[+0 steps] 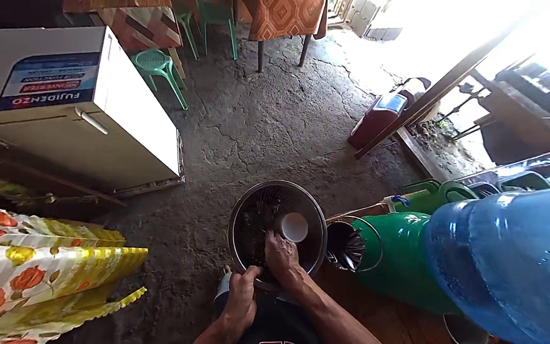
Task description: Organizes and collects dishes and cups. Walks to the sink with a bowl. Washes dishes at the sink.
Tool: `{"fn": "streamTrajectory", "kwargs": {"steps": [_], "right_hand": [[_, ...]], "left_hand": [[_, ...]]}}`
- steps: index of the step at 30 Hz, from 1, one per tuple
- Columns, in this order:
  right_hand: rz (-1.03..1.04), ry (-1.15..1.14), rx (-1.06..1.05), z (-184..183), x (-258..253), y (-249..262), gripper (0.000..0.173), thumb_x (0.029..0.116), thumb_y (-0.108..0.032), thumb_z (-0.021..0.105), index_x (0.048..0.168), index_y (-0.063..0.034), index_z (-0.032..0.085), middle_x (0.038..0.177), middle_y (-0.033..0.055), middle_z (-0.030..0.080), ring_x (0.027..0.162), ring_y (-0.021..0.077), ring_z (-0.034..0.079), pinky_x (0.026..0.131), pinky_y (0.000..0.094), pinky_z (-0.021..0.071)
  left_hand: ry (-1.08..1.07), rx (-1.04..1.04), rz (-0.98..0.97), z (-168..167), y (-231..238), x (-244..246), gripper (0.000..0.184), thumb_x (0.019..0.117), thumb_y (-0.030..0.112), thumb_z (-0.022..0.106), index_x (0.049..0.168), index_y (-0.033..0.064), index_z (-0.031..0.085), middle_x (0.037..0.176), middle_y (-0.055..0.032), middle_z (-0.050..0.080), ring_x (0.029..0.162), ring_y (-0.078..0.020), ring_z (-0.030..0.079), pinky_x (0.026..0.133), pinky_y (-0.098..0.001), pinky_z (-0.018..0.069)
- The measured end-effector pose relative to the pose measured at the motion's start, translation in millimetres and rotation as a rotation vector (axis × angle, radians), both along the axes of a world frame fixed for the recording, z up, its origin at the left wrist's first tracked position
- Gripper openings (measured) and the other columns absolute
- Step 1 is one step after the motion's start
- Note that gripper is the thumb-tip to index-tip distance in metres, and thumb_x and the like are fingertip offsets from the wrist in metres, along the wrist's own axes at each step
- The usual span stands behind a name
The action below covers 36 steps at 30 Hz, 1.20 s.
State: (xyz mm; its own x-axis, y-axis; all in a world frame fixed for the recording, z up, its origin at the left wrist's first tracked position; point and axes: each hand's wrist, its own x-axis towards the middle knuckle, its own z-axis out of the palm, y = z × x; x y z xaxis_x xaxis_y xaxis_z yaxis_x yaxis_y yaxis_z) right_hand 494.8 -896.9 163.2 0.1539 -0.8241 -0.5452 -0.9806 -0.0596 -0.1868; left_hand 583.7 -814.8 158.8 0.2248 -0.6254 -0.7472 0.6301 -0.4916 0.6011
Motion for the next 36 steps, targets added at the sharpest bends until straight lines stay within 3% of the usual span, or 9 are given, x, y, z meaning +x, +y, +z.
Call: {"fn": "streamTrajectory", "kwargs": {"steps": [5,9,14,19,30,36], "right_hand": [[-0.03,0.066,0.071,3,10,-25,0.039,0.1058,-0.008,0.037,0.14,-0.0001,0.054,0.127,0.0249,0.066,0.112,0.0412,0.068,0.093,0.0546,0.0539],[-0.079,0.109,0.131,6,28,-39,0.039,0.1039,-0.005,0.039,0.139,-0.0005,0.056,0.129,0.0255,0.065,0.113,0.0419,0.067,0.094,0.0558,0.0537],[-0.154,0.092,0.097,10,50,-48,0.036,0.1056,-0.01,0.039,0.133,-0.0022,0.061,0.124,0.0243,0.067,0.114,0.0407,0.067,0.096,0.0557,0.0527],[-0.209,0.124,0.112,12,68,-44,0.037,0.1062,-0.012,0.038,0.133,-0.0009,0.061,0.125,0.024,0.067,0.116,0.0405,0.066,0.098,0.0561,0.0514],[-0.324,0.109,0.102,15,97,-34,0.036,0.1069,-0.015,0.039,0.133,-0.0014,0.06,0.125,0.023,0.067,0.118,0.0389,0.066,0.098,0.0555,0.0513],[-0.28,0.122,0.122,7,108,-28,0.037,0.1068,-0.013,0.037,0.134,0.0026,0.057,0.123,0.0254,0.068,0.115,0.041,0.066,0.097,0.0565,0.0515]], "left_hand": [[-0.005,0.017,-0.085,2,-37,15,0.03,0.0926,-0.007,0.06,0.121,-0.0068,0.053,0.095,-0.0226,0.069,0.078,-0.0298,0.072,0.066,-0.0445,0.0634],[-0.022,0.01,-0.202,7,-58,38,0.036,0.0909,-0.005,0.063,0.126,-0.0049,0.053,0.102,-0.0209,0.068,0.085,-0.0278,0.072,0.072,-0.0431,0.063],[0.017,0.006,-0.271,8,-74,67,0.04,0.0919,-0.005,0.062,0.13,-0.0044,0.05,0.104,-0.0227,0.068,0.084,-0.0306,0.072,0.069,-0.0456,0.0639],[0.042,0.0,-0.316,10,-75,87,0.035,0.0923,-0.005,0.062,0.126,-0.0051,0.052,0.101,-0.0225,0.068,0.081,-0.0301,0.072,0.067,-0.0451,0.0637],[0.058,-0.023,-0.353,12,-62,107,0.044,0.0926,-0.007,0.061,0.134,-0.0027,0.046,0.106,-0.0233,0.067,0.083,-0.0316,0.073,0.068,-0.0467,0.0642],[0.039,0.0,-0.346,8,-53,110,0.03,0.0938,-0.004,0.06,0.123,-0.005,0.052,0.097,-0.0212,0.068,0.077,-0.0289,0.073,0.065,-0.0458,0.0643]]}}
